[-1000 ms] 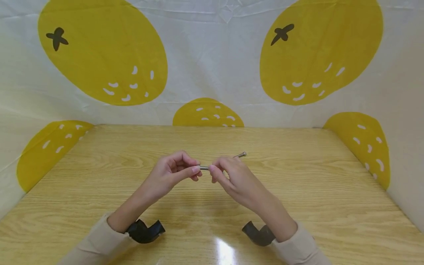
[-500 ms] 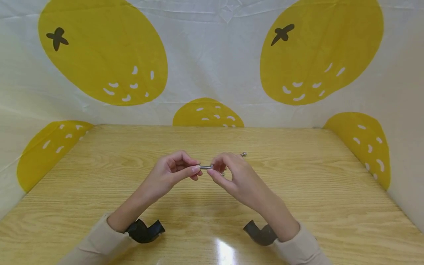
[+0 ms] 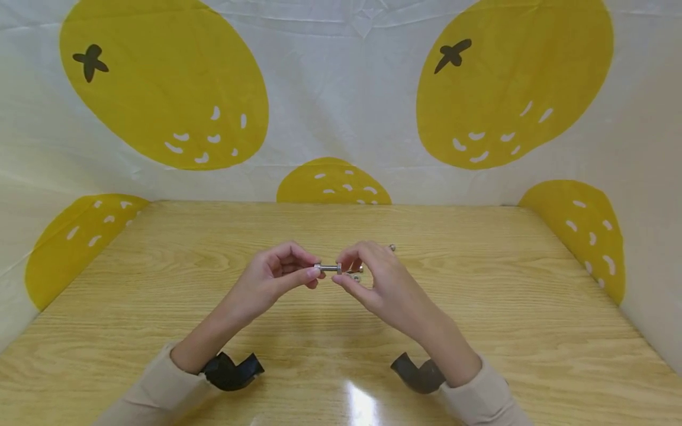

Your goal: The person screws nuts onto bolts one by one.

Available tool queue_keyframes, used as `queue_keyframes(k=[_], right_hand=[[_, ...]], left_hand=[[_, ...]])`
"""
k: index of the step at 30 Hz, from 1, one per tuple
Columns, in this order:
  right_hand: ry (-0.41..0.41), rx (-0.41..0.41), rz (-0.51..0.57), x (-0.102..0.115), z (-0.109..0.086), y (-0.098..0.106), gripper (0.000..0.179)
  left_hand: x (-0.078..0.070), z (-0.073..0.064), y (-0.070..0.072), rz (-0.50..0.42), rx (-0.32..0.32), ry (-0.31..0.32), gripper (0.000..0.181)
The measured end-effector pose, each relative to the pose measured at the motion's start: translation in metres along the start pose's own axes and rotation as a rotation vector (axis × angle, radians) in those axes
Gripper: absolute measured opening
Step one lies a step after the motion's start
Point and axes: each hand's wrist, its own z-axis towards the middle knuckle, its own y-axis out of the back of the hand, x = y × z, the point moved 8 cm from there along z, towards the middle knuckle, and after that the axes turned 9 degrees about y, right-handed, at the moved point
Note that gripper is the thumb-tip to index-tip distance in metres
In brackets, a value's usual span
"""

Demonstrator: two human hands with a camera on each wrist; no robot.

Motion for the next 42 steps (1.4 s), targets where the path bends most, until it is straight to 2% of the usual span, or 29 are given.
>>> queue_keyframes(k=[2, 7, 11, 14, 16, 18, 21, 23, 26, 29, 31, 34, 38, 42], right_hand=[[0.023, -0.006, 0.003, 0.001, 0.000, 0.000, 0.020], [-0.022, 0.044, 0.000, -0.001, 0.001, -0.004, 0.006], [-0.062, 0.082, -0.003, -0.003, 0.002, -0.007, 0.016], [-0.102, 0.096, 0.012, -0.005, 0.000, -0.006, 0.007], [-0.095, 0.091, 0.023, -0.005, 0.000, -0.004, 0.014], [-0.052, 0.065, 0.021, -0.002, 0.000, -0.002, 0.023], [0.014, 0.036, 0.015, 0.002, 0.001, 0.000, 0.021], [0.015, 0.040, 0.016, 0.002, 0.001, -0.001, 0.014], [-0.019, 0.070, 0.016, 0.000, 0.000, -0.005, 0.004], [-0.064, 0.094, -0.003, -0.003, 0.000, -0.007, 0.020], [-0.094, 0.102, -0.001, -0.005, 0.000, -0.007, 0.022], [-0.114, 0.090, 0.015, -0.005, -0.001, -0.004, 0.008], [-0.036, 0.055, 0.023, 0.000, 0.001, 0.000, 0.027], [0.045, 0.037, 0.006, 0.005, 0.002, 0.001, 0.026]], left_hand=[[0.000, 0.000, 0.001, 0.006, -0.004, 0.002, 0.017], [-0.001, -0.001, 0.001, 0.044, -0.018, -0.004, 0.019], [-0.001, -0.001, 0.001, 0.061, -0.029, -0.006, 0.019], [-0.001, -0.001, 0.002, 0.070, -0.034, -0.006, 0.018], [-0.001, -0.001, 0.002, 0.076, -0.034, -0.007, 0.018], [0.000, -0.001, 0.002, 0.082, -0.036, -0.004, 0.018], [0.000, -0.001, 0.003, 0.084, -0.041, 0.005, 0.018], [0.000, -0.001, 0.002, 0.085, -0.041, 0.009, 0.019], [0.000, -0.001, 0.002, 0.087, -0.038, 0.007, 0.019], [0.000, -0.001, 0.001, 0.087, -0.038, 0.004, 0.019], [0.001, -0.001, 0.001, 0.086, -0.041, 0.005, 0.019], [0.001, -0.001, 0.002, 0.093, -0.049, 0.008, 0.018], [0.001, -0.001, 0.003, 0.100, -0.058, 0.014, 0.017], [0.001, -0.001, 0.002, 0.089, -0.057, 0.019, 0.017]])
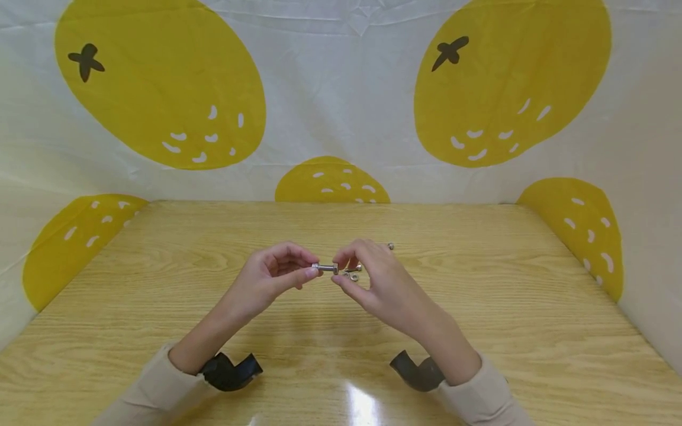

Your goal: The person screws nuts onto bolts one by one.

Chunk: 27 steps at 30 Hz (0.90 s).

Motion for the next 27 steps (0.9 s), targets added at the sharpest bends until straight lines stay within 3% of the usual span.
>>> queue_keyframes(k=[6, 11, 16, 19, 23, 27], right_hand=[[-0.034, 0.011, -0.030, -0.0026, -0.0014, -0.0048, 0.003], [-0.093, -0.005, -0.071, -0.0059, -0.0015, -0.0061, 0.022], [-0.161, 0.017, -0.038, -0.0093, -0.0034, -0.0030, 0.018], [-0.112, 0.008, -0.019, -0.0061, -0.0024, -0.0002, 0.028], [-0.020, -0.007, -0.036, -0.0011, -0.0007, 0.0005, 0.025], [-0.013, 0.015, -0.042, -0.0010, -0.0009, -0.0036, 0.015]], left_hand=[[0.0005, -0.0008, -0.0022, -0.022, 0.015, -0.004, 0.019], [0.0005, -0.0006, -0.0030, -0.034, 0.012, -0.003, 0.019], [-0.0001, -0.0004, -0.0014, -0.026, -0.003, 0.004, 0.018], [0.0002, 0.0001, 0.0003, -0.020, -0.011, 0.008, 0.017], [0.0000, 0.0000, 0.0013, -0.022, -0.014, 0.014, 0.017], [-0.0017, -0.0010, 0.0008, -0.021, -0.007, 0.000, 0.017]])
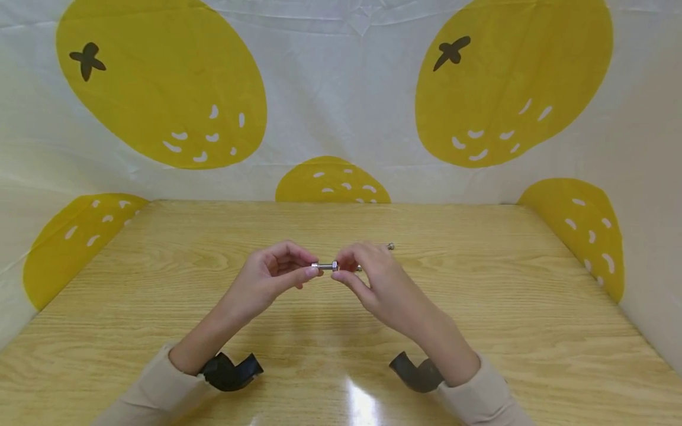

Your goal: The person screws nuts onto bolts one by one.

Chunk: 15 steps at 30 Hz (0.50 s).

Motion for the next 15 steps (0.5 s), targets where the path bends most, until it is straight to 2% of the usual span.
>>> queue_keyframes(k=[3, 7, 11, 13, 15], right_hand=[[-0.036, 0.030, 0.001, -0.002, 0.000, -0.004, 0.003], [-0.105, 0.067, 0.007, -0.008, 0.000, -0.006, 0.016], [-0.165, 0.084, 0.041, -0.012, -0.002, -0.004, 0.016], [-0.144, 0.068, 0.049, -0.009, -0.002, -0.002, 0.026], [-0.076, 0.035, 0.037, -0.004, 0.000, 0.001, 0.031]], left_hand=[[-0.001, -0.001, -0.001, -0.001, 0.003, -0.013, 0.017], [-0.001, -0.001, -0.001, 0.001, 0.000, -0.017, 0.017], [-0.001, -0.001, -0.001, 0.011, -0.007, -0.015, 0.017], [-0.001, -0.001, 0.000, 0.017, -0.009, -0.013, 0.017], [-0.001, -0.001, 0.000, 0.019, -0.011, -0.012, 0.017]])
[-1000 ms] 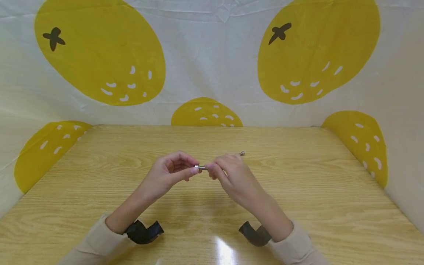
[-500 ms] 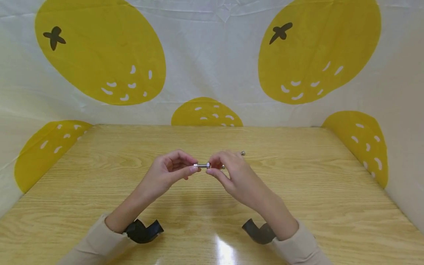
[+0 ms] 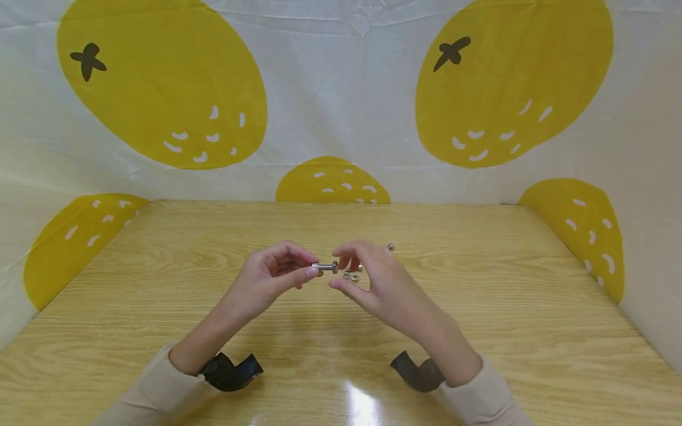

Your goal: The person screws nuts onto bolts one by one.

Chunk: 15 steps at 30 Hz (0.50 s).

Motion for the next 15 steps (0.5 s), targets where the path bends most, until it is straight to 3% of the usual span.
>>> queue_keyframes(k=[3, 6, 11, 15], right_hand=[[0.103, -0.047, -0.029, 0.0066, 0.0010, 0.0021, 0.027], [0.140, -0.065, -0.035, 0.0084, 0.0010, 0.0020, 0.021], [0.132, -0.051, -0.035, 0.0071, 0.0003, -0.0008, 0.002], [0.085, -0.025, -0.050, 0.0030, 0.0007, -0.0036, 0.019]], left_hand=[[0.0003, 0.0002, -0.0001, -0.004, 0.003, 0.002, 0.018], [0.0003, 0.0000, -0.0004, -0.004, 0.006, -0.001, 0.018], [-0.0012, -0.0006, -0.0022, 0.010, 0.012, -0.023, 0.017], [-0.0026, -0.0010, -0.0032, 0.029, 0.009, -0.037, 0.017]])
